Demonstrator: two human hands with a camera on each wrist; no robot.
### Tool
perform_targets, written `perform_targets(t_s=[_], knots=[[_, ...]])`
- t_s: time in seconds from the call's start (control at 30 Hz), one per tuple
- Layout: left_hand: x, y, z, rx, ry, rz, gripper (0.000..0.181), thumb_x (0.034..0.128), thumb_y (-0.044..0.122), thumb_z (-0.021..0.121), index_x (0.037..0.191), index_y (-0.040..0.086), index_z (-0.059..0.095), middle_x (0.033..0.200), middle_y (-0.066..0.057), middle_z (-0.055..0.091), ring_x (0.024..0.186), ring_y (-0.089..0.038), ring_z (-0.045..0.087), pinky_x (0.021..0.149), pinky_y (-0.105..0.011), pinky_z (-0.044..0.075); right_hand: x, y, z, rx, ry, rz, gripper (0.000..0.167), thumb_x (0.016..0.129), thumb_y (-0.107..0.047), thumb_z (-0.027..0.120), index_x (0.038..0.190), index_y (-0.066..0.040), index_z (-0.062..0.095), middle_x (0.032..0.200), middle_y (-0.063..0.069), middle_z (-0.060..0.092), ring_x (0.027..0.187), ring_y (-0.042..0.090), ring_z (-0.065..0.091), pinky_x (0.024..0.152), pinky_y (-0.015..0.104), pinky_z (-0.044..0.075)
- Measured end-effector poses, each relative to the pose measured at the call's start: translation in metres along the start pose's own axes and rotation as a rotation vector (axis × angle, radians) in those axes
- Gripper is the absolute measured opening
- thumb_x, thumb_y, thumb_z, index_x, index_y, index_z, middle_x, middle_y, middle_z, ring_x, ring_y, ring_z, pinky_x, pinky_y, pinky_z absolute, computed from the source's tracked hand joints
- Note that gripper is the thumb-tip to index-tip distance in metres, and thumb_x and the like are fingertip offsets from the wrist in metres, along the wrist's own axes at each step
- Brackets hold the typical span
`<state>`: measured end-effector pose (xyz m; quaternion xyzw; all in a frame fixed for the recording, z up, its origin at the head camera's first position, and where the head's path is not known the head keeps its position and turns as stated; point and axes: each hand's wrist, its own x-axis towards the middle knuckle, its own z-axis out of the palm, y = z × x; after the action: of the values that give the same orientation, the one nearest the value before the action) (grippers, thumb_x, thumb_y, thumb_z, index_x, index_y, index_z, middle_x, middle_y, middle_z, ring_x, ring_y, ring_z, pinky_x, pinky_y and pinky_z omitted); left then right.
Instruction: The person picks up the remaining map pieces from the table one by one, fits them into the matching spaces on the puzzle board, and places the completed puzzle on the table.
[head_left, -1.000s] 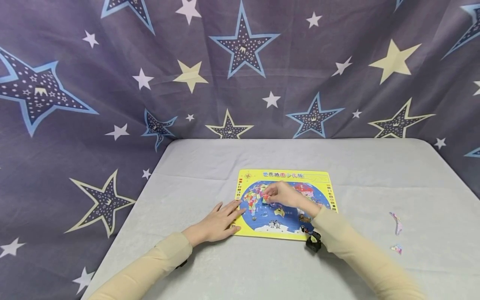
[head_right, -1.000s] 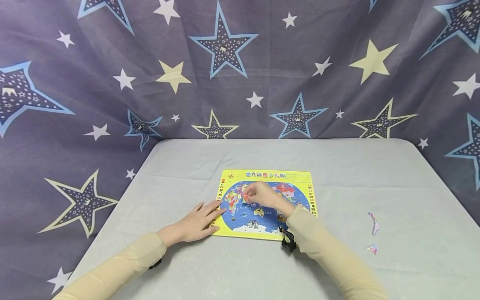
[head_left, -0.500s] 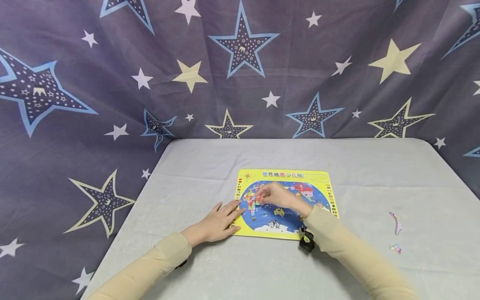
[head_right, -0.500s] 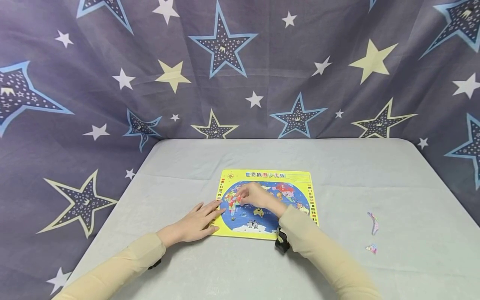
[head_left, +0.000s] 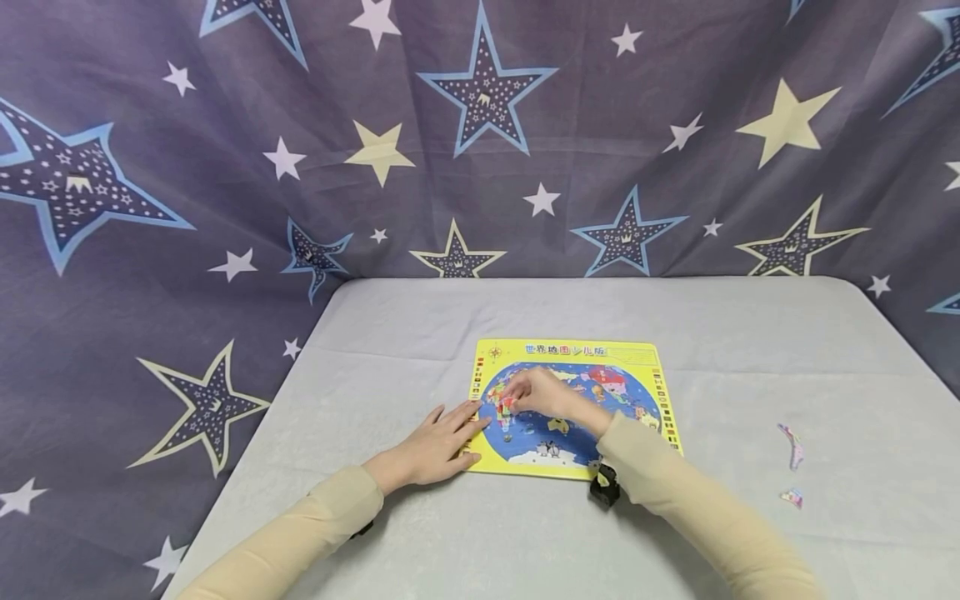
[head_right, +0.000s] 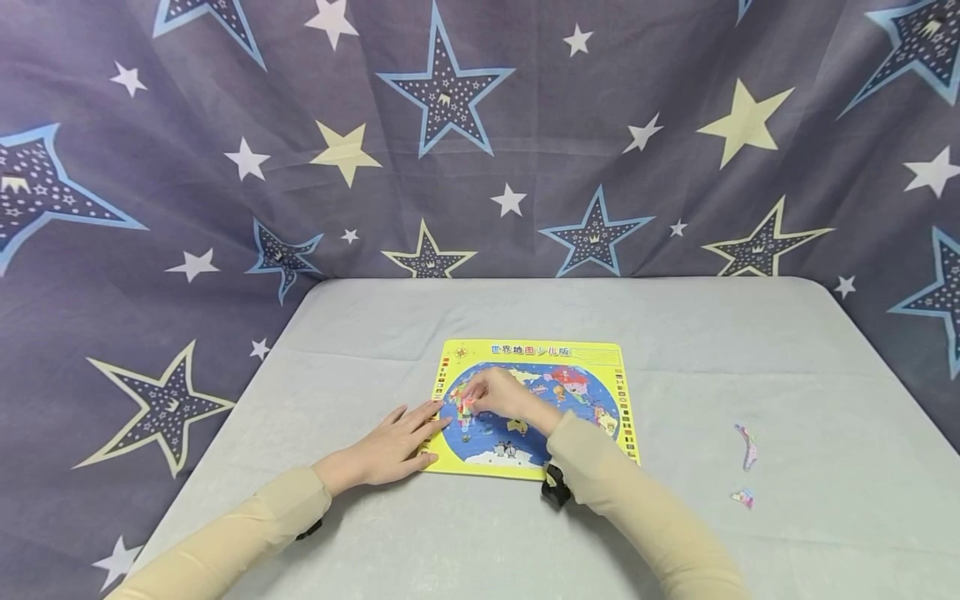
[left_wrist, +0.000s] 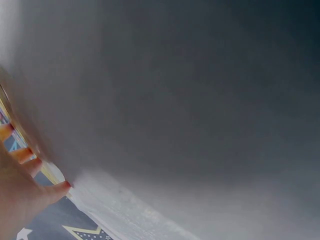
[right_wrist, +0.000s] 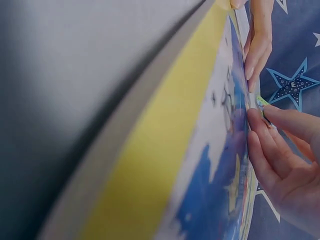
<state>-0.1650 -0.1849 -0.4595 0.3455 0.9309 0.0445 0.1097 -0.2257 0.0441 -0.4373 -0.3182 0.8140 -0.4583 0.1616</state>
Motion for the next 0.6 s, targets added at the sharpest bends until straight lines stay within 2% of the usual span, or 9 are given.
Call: perform_targets(t_s=[0.3, 0.6], knots=[[0.0, 0.0, 0.001, 0.005, 0.011, 0.003, 0.058, 0.0926, 0.048, 0.029, 0.142, 0.019, 0.023, 0.148, -0.007, 0.01, 0.135, -0.021, 0.01, 0.103, -0.052, 0.012, 0.006, 0.001, 0.006, -0.061, 0.033, -0.006, 0.015, 0.078, 0.001, 0.063, 0.092, 0.003, 0.066, 0.076, 0.009, 0.064, 0.065, 0.014, 0.06, 0.058, 0.021, 0.047], [0.0, 0.0, 0.001, 0.0, 0.014, 0.005, 0.057, 0.0926, 0.048, 0.03, 0.142, 0.019, 0.024, 0.148, -0.007, 0.011, 0.135, -0.02, 0.01, 0.103, -0.052, 0.012, 0.008, 0.004, 0.012, -0.101, 0.057, -0.016, 0.012, 0.076, 0.002, 0.063, 0.088, 0.002, 0.067, 0.076, 0.007, 0.063, 0.062, 0.01, 0.058, 0.056, 0.02, 0.046]])
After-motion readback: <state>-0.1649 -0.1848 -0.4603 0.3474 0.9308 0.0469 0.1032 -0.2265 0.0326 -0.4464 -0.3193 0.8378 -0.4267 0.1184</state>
